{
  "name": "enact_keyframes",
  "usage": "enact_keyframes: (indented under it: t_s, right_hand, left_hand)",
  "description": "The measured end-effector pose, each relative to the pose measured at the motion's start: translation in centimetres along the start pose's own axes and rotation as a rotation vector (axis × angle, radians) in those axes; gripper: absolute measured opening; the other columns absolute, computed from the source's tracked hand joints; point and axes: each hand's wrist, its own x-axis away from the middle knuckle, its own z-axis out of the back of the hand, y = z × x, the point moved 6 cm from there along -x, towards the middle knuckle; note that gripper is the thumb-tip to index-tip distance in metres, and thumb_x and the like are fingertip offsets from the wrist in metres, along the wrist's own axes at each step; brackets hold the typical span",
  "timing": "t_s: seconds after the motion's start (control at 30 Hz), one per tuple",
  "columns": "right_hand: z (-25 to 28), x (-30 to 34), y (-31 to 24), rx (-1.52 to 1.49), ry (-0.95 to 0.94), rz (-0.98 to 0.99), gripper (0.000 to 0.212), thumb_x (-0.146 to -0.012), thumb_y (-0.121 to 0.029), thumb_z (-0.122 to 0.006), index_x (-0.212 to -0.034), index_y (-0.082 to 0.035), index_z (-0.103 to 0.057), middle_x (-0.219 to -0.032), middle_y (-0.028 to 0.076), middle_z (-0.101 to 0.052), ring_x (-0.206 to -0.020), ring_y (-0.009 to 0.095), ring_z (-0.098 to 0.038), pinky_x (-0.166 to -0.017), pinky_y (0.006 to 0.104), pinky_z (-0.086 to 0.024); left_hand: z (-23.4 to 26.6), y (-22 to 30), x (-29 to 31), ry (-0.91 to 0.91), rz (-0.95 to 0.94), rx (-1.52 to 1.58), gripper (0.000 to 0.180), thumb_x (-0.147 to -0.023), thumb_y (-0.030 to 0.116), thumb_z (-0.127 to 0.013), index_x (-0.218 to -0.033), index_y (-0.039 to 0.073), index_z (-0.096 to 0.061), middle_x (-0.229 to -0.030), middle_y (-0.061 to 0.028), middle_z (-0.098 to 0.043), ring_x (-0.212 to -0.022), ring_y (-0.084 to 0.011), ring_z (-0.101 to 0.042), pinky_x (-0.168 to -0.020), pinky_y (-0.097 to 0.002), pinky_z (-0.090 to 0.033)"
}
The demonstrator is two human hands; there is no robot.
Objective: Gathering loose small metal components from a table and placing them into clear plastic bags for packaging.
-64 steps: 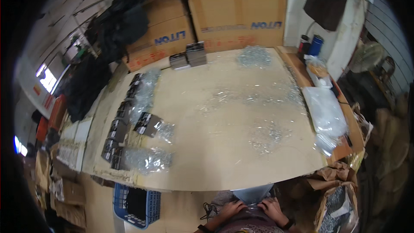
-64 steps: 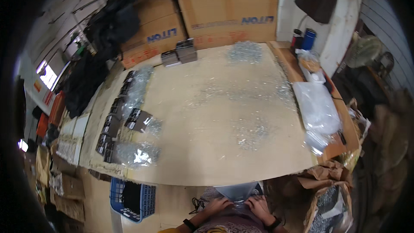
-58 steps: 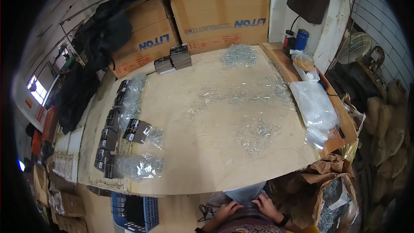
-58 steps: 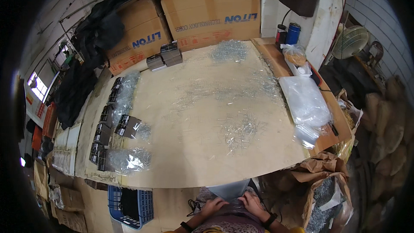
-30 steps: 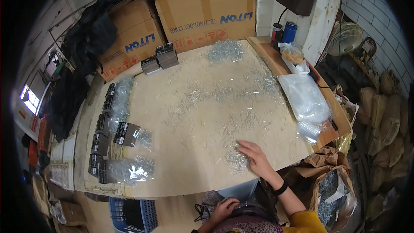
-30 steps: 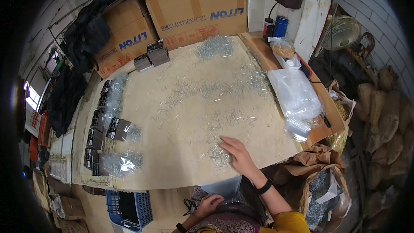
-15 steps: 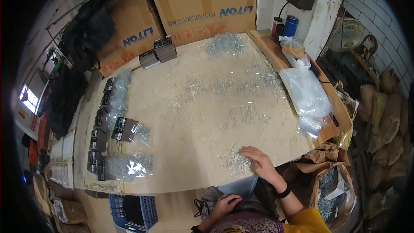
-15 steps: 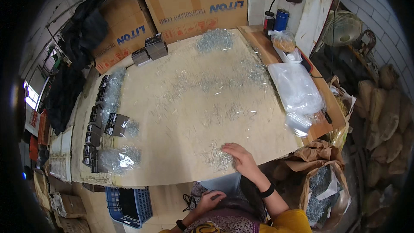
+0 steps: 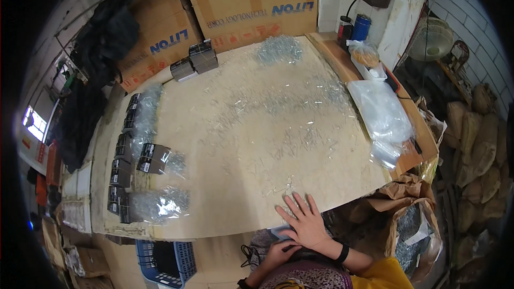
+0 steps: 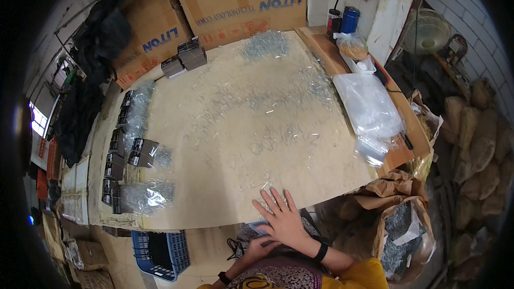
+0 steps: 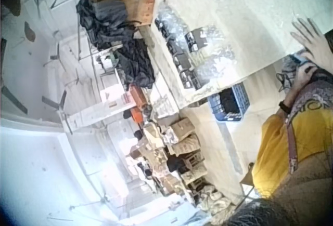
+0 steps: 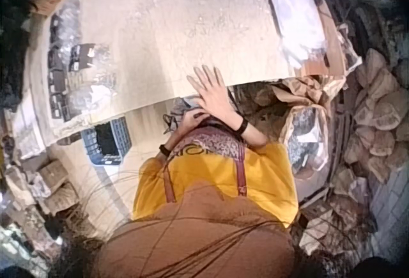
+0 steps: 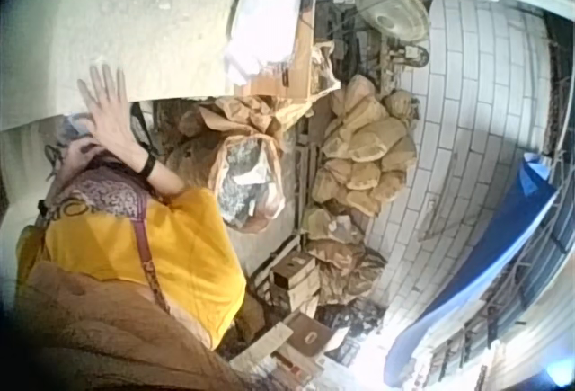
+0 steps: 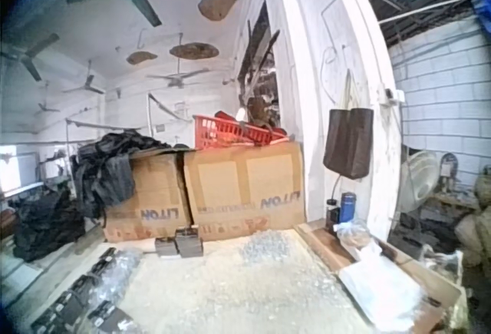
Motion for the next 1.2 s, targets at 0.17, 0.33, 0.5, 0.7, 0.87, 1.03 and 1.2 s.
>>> enact_keyframes:
  t_s: [0.17,0.33,0.5,0.7,0.87,1.03,1.2]
  right_hand:
    - [0.3,1.7,1.1,-0.099,0.102,-0.054,0.075,-0.086,-0.055,-0.057,-0.144,-0.01,-0.041,-0.15,0.018,-0.035,-0.139,0.035,-0.032,-0.114,0.0568,-0.02]
    - [1.0,-0.6,1.8,-0.106,0.135,-0.084,0.082,-0.084,-0.054,-0.06,-0.143,-0.001,-0.038,-0.148,0.02,-0.037,-0.139,0.035,-0.032,-0.114,0.0558,-0.02]
    - [0.6,0.8,1.5,-0.195,0.139,-0.031,0.071,-0.083,-0.045,-0.066,-0.135,-0.001,-0.047,-0.142,0.021,-0.043,-0.132,0.036,-0.04,-0.111,0.0533,-0.029]
    - [0.9,1.2,2.9,-0.241,0.305,-0.087,0.061,-0.083,-0.035,-0.068,-0.131,-0.002,-0.05,-0.139,0.02,-0.045,-0.128,0.036,-0.043,-0.11,0.0507,-0.031]
    - [1.6,-0.6,2.3,-0.088,0.158,-0.025,0.062,-0.084,-0.033,-0.067,-0.134,-0.002,-0.049,-0.141,0.018,-0.044,-0.132,0.036,-0.041,-0.109,0.0494,-0.034]
    - [1.7,3.4,2.2,-0.382,0.166,0.196,0.042,-0.085,-0.016,-0.062,-0.125,-0.001,-0.058,-0.133,0.015,-0.055,-0.126,0.032,-0.051,-0.106,0.0434,-0.042]
    - [0.2,8.5,4.3,-0.461,0.372,0.034,0.035,-0.074,0.001,-0.06,-0.108,-0.006,-0.066,-0.103,0.012,-0.059,-0.096,0.032,-0.057,-0.087,0.0422,-0.045]
  left_hand:
    - [-0.3,-0.4,0.1,-0.056,0.015,0.046,0.015,-0.082,0.012,-0.077,-0.093,0.004,-0.073,-0.088,-0.0083,-0.073,-0.08,-0.0151,-0.07,-0.076,-0.0284,-0.054]
    - [-0.3,-0.2,-0.1,-0.049,0.001,0.026,0.015,-0.082,0.014,-0.077,-0.092,0.004,-0.073,-0.088,-0.0074,-0.073,-0.08,-0.0143,-0.07,-0.076,-0.0278,-0.054]
    - [-0.3,-0.6,0.0,-0.037,0.015,-0.032,0.015,-0.082,0.014,-0.077,-0.092,0.003,-0.073,-0.088,-0.0078,-0.073,-0.08,-0.0144,-0.07,-0.076,-0.028,-0.054]
    - [-0.3,-0.3,-0.1,-0.019,0.019,0.04,0.015,-0.082,0.013,-0.076,-0.092,0.003,-0.072,-0.088,-0.0091,-0.073,-0.081,-0.0175,-0.071,-0.076,-0.0289,-0.054]
    - [-0.2,-0.3,-0.3,-0.06,0.047,-0.005,0.014,-0.083,0.007,-0.075,-0.095,0.002,-0.072,-0.092,-0.0061,-0.073,-0.084,-0.0099,-0.067,-0.078,-0.0268,-0.054]
    - [-0.3,0.4,-0.2,-0.049,0.046,0.018,0.014,-0.082,0.011,-0.076,-0.092,0.002,-0.072,-0.089,-0.0104,-0.073,-0.081,-0.017,-0.071,-0.075,-0.0286,-0.054]
    - [-0.1,0.4,-0.6,-0.04,0.019,0.016,0.012,-0.082,0.011,-0.075,-0.09,0.003,-0.072,-0.088,-0.011,-0.073,-0.078,-0.0209,-0.071,-0.074,-0.0291,-0.055]
